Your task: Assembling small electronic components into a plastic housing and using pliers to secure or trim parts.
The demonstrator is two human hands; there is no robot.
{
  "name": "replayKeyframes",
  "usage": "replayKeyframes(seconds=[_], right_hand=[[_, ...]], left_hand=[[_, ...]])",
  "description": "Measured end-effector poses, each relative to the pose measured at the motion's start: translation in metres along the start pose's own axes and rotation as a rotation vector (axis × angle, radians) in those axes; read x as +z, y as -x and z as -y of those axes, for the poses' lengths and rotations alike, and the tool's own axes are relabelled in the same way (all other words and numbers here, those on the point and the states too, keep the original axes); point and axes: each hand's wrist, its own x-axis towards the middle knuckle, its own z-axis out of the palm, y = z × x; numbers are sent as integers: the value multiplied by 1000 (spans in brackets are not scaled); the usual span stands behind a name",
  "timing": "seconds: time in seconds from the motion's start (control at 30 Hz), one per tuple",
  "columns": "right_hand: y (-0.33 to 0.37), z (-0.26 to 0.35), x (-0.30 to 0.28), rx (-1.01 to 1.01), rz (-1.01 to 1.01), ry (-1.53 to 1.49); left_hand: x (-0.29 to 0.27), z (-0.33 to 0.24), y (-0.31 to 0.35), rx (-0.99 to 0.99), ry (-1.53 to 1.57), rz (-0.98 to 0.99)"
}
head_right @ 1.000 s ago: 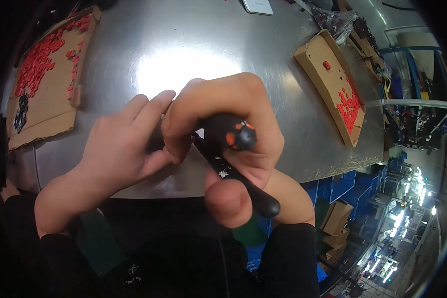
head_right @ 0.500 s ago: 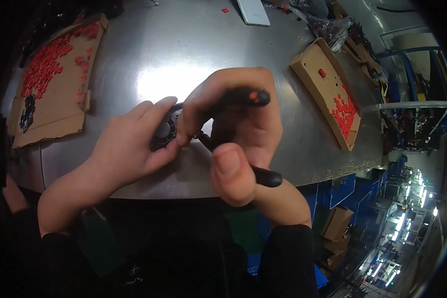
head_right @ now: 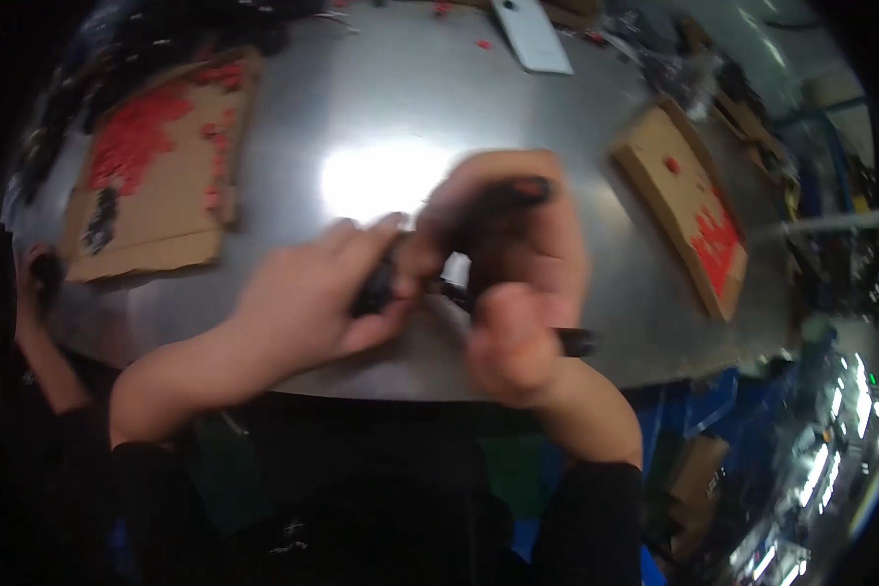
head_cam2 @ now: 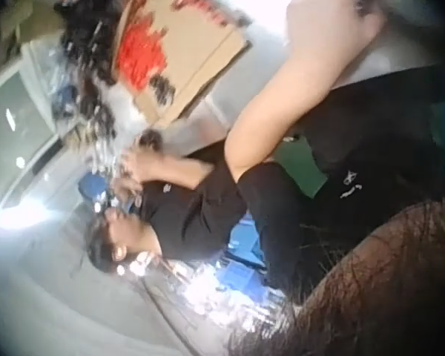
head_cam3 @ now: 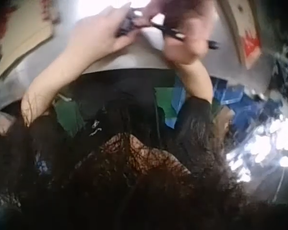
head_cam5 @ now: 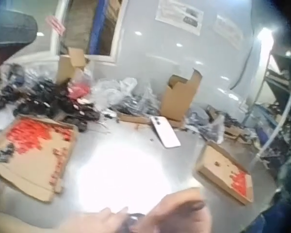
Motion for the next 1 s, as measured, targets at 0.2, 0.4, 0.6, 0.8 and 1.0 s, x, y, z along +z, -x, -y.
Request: replayKeyframes(seconds=[0.2, 0.4, 0.6, 0.8, 1.0], right_hand=[[3, -12, -17, -39, 14, -101], [4, -14, -8, -61, -17, -39], [1, -9, -7, -113, 43, -49], [0, 2, -5, -17, 2, 213], [6, 3, 1, 23, -34, 179]], left_hand=[[12, -10, 1, 64, 22, 1], [9, -2, 3, 61, 48, 23], [0, -5, -2, 59, 48, 181], [5, -11, -2, -14, 49, 176], [8, -12, 1, -32, 67, 174]])
